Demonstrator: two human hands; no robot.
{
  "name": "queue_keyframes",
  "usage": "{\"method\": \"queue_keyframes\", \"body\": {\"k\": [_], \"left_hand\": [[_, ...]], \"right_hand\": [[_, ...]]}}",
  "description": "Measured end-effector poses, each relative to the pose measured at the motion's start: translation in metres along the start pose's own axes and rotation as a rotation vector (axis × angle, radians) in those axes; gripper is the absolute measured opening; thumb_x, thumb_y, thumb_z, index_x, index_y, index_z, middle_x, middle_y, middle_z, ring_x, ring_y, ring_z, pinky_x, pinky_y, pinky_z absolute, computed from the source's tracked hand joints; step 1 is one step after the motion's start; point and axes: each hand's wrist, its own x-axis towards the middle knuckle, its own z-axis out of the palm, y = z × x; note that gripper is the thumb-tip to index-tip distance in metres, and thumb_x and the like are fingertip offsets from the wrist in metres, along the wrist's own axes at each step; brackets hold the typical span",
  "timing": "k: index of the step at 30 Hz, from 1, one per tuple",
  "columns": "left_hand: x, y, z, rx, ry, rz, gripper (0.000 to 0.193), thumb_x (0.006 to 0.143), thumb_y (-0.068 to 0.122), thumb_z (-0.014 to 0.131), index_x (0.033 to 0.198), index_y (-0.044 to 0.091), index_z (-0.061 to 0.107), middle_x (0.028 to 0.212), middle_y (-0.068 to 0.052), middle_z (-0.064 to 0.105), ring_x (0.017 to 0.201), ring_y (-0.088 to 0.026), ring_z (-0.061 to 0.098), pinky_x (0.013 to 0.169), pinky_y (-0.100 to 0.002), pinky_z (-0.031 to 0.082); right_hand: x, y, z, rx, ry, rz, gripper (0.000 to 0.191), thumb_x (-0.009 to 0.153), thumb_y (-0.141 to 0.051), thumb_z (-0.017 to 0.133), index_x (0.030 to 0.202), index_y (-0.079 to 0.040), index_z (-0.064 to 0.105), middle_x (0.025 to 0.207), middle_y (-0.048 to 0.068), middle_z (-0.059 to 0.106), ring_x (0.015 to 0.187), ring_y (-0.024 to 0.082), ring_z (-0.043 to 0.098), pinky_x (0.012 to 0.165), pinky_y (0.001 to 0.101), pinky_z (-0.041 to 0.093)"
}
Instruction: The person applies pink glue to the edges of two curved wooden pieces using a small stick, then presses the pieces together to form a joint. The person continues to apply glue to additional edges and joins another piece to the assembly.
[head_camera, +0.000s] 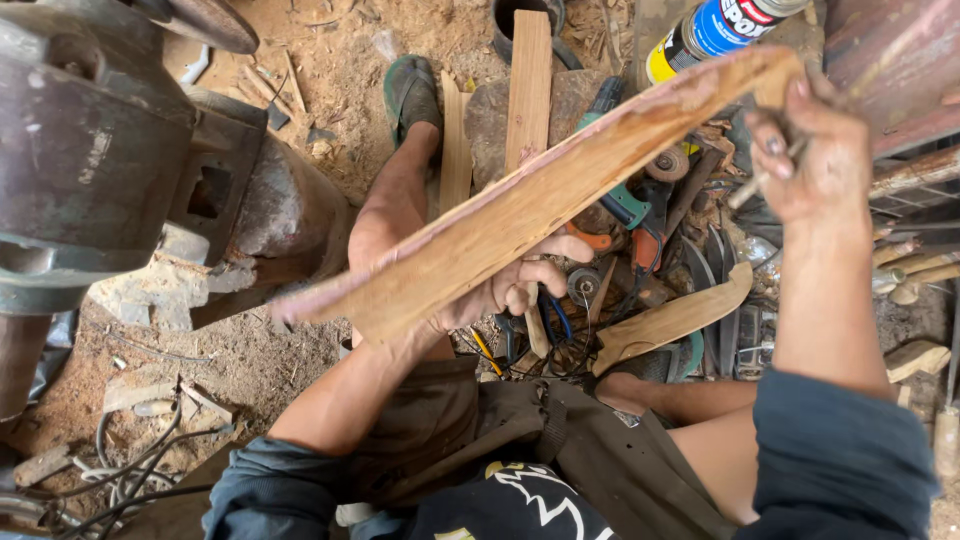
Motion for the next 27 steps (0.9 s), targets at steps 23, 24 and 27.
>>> {"method": "queue_keyframes", "body": {"k": [23,24,27], "left_hand": [[-0.049,0.010,-0.137,0.142,0.319,0.590,0.048,0.111,0.019,0.043,0.157,0.007,0.041,0.148,-0.016,0.051,0.102,-0.029,0.056,0.072,-0.032,0.051],[-0.048,0.011,-0.135,0.140,0.314,0.601,0.048,0.111,0.018,0.043,0.158,0.008,0.041,0.149,-0.016,0.051,0.103,-0.029,0.056,0.072,-0.033,0.051],[-0.046,0.016,-0.133,0.145,0.376,0.642,0.047,0.111,0.024,0.043,0.155,0.007,0.041,0.149,-0.017,0.050,0.104,-0.031,0.057,0.070,-0.034,0.053]], "right_hand": [[-0.019,0.326,0.045,-1.453,0.350,-0.322,0.015,0.100,0.000,0.058,0.113,-0.001,0.053,0.115,0.030,0.054,0.099,0.053,0.058,0.078,0.0582,0.048],[-0.019,0.329,0.043,-1.496,0.344,-0.343,0.014,0.099,-0.001,0.059,0.112,-0.001,0.053,0.116,0.031,0.054,0.096,0.054,0.058,0.075,0.0586,0.048],[-0.024,0.334,0.038,-1.582,0.298,-0.325,0.014,0.097,0.000,0.060,0.109,-0.003,0.054,0.118,0.031,0.055,0.089,0.053,0.061,0.070,0.0592,0.050]]}}
